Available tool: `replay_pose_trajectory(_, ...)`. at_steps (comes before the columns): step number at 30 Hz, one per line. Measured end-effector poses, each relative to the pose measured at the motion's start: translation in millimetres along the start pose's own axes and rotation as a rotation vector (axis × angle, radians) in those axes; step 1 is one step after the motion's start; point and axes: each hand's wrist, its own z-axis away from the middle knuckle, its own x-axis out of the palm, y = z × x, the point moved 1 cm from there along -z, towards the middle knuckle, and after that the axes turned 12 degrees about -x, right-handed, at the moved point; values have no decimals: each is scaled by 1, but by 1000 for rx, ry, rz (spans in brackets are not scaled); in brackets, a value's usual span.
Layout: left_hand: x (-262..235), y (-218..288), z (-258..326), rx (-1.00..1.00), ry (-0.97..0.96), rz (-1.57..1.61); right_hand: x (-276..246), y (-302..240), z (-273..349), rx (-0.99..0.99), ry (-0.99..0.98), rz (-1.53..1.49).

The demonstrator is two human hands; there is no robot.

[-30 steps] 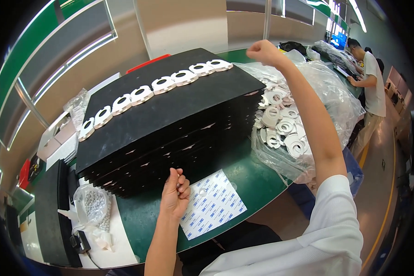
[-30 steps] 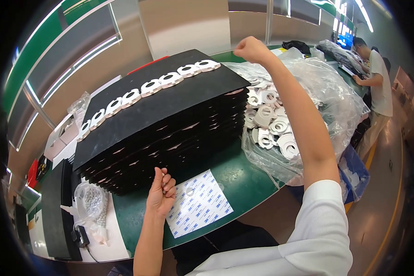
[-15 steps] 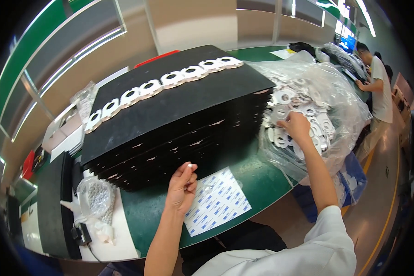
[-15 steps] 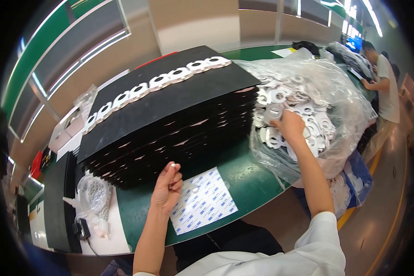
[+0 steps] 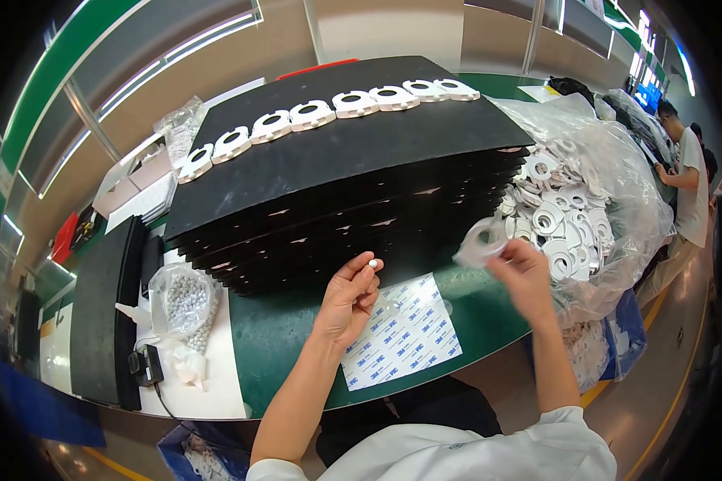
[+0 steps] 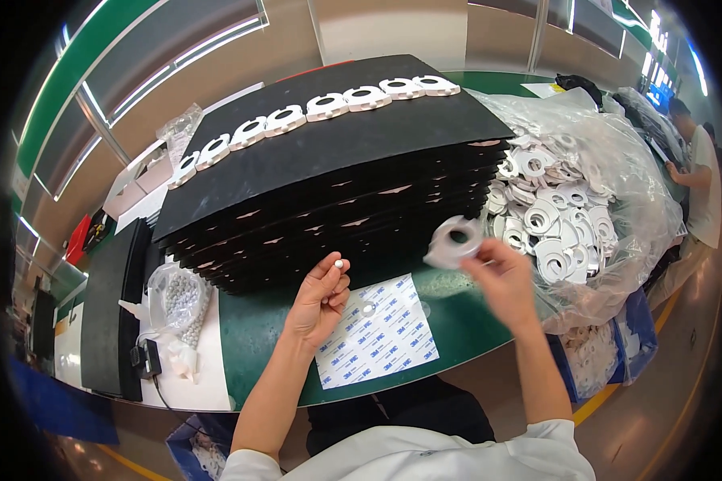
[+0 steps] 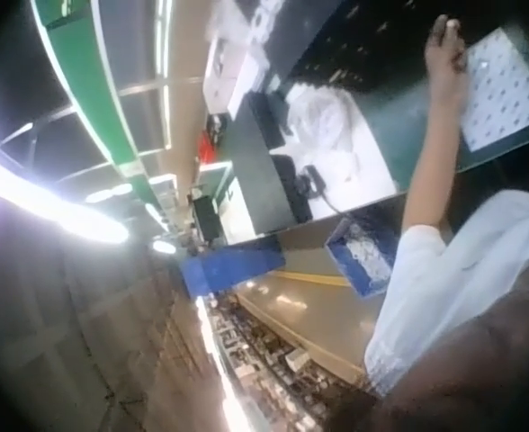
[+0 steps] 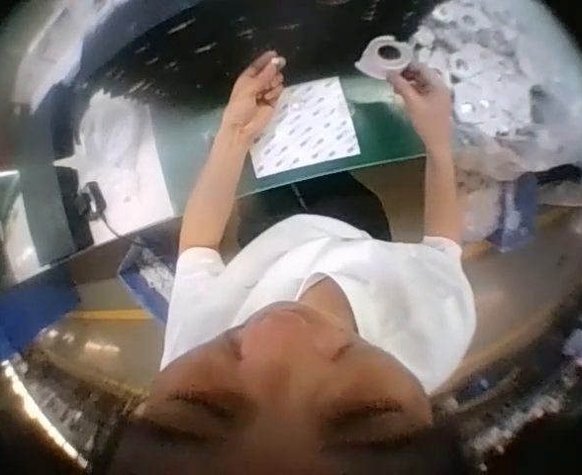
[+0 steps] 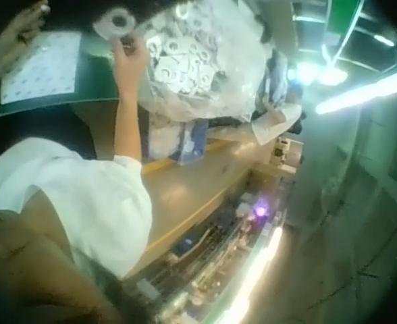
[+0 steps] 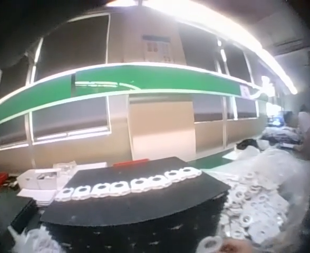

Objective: The person assembles small white circular components by hand, then places the assembled components onto black trays.

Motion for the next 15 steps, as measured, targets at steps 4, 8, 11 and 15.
replay_pose_trajectory(4,6,0,0,-12,74,-11,56,-9,19,113,-211,-231)
replay_pose_trajectory(8,4,2,-2,-7,36,7,81,0,22,59,-321,-123)
replay_pose_trajectory(11,4,4,-1,1,32,18,91,0,22,-24,-355,-7)
replay_pose_trajectory(15,-1,5,-1,24,35,36,94,5,23,-177,-378,134)
